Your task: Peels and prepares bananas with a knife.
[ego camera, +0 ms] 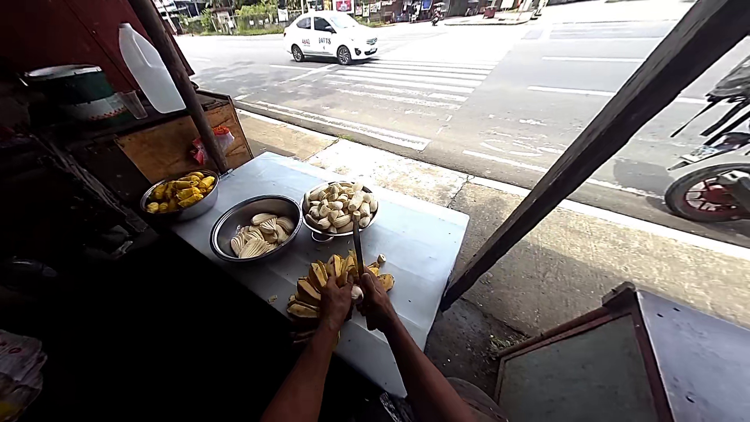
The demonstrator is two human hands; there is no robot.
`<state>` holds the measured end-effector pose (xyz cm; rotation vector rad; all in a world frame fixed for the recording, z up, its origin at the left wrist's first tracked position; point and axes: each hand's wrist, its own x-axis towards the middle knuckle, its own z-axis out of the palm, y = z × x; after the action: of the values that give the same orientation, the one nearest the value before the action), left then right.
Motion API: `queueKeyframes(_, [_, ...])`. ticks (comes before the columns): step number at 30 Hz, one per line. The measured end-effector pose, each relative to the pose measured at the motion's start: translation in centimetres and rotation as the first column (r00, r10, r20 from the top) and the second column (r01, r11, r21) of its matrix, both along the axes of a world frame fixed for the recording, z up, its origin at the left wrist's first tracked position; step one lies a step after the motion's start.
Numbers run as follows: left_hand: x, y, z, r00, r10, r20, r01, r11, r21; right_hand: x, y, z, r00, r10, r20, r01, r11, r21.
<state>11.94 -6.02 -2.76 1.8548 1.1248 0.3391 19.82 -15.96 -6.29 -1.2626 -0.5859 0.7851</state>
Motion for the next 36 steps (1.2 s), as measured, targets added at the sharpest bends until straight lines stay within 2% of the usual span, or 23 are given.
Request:
queueKeyframes(2, [0.4, -0.8, -0.7, 0.986, 0.12, 0.119, -0.108, 0.989, -0.098, -0.6, 0.1, -0.2, 0.997, -0.078, 0.0, 0.078, 0.997, 0.015])
queueKeyframes(5, [0.5, -2.2, -2.2, 0.887, 0.329, 0.324, -0.193, 0.902, -0.387, -1.2, -0.1, -0.5, 0.988, -0.137, 0.072, 0.138, 0.99, -0.011])
queueKeyframes(7, [-0.2, -3.1, -2.0, 0.832, 0.409, 0.373, -0.141, 0.808, -0.572, -1.6, -0.8, -0.5, 0.986, -0.123, 0.114, 0.129, 0.991, -0.041])
queueKeyframes(10, [-1.7, -3.6, -2.1, 0.781, 0.498, 0.376, -0.014, 0.617, -0.787, -2.2, -2.4, -0.1, 0.991, -0.074, 0.111, 0.078, 0.996, -0.036])
queueKeyframes(12, [-2.6, -3.8, -2.6, 0.767, 0.495, 0.408, 0.071, 0.567, -0.821, -2.7, -3.3, 0.5, 0.997, -0.049, 0.064, 0.049, 0.999, 0.0])
queueKeyframes(15, [-3.7, -4.1, -3.7, 0.741, 0.407, 0.534, 0.178, 0.648, -0.741, -3.1, -4.6, 2.0, 0.999, 0.001, -0.041, 0.001, 0.999, 0.051])
queueKeyframes(17, [-4.0, -4.0, -3.7, 0.691, 0.389, 0.61, 0.24, 0.672, -0.7, -2.8, -5.6, 3.9, 0.991, -0.014, -0.135, 0.027, 0.995, 0.096])
queueKeyframes(19, [-3.9, -3.9, -2.7, 0.641, 0.48, 0.599, 0.244, 0.613, -0.752, -2.5, -6.9, 5.5, 0.974, -0.049, -0.222, 0.088, 0.982, 0.168])
queueKeyframes(21, [-3.9, -3.1, -1.5, 0.564, 0.569, 0.598, 0.35, 0.492, -0.798, -2.6, -8.6, 5.4, 0.947, -0.029, -0.32, 0.1, 0.973, 0.207])
queueKeyframes(23, [-3.5, -2.2, -0.3, 0.489, 0.642, 0.59, 0.431, 0.41, -0.804, -3.8, -10.1, 3.6, 0.907, -0.031, -0.42, 0.075, 0.993, 0.089])
queueKeyframes(24, [-3.3, -1.8, 0.2, 0.452, 0.661, 0.599, 0.459, 0.403, -0.791, -4.5, -10.8, 2.4, 0.909, -0.033, -0.415, 0.035, 0.999, -0.004])
queueKeyframes(26, [-2.4, -1.3, 1.0, 0.4, 0.668, 0.627, 0.458, 0.447, -0.768, -5.9, -11.8, 0.6, 0.953, 0.0, -0.302, -0.043, 0.99, -0.133])
queueKeyframes(29, [-1.4, -1.4, 1.4, 0.426, 0.642, 0.637, 0.346, 0.535, -0.771, -7.4, -12.8, 1.1, 0.997, 0.057, 0.05, -0.042, 0.967, -0.25])
queueKeyframes(31, [-1.4, -1.8, 1.0, 0.464, 0.592, 0.659, 0.311, 0.588, -0.747, -7.7, -13.3, 1.7, 0.952, 0.084, 0.295, 0.006, 0.956, -0.294])
queueKeyframes(33, [-1.5, -2.3, 1.2, 0.498, 0.565, 0.657, 0.292, 0.604, -0.741, -7.9, -13.8, 2.0, 0.863, 0.099, 0.494, 0.068, 0.948, -0.31])
queueKeyframes(36, [-1.4, -2.3, 1.2, 0.489, 0.571, 0.659, 0.307, 0.595, -0.743, -8.8, -15.0, 2.4, 0.755, 0.129, 0.643, 0.138, 0.927, -0.349])
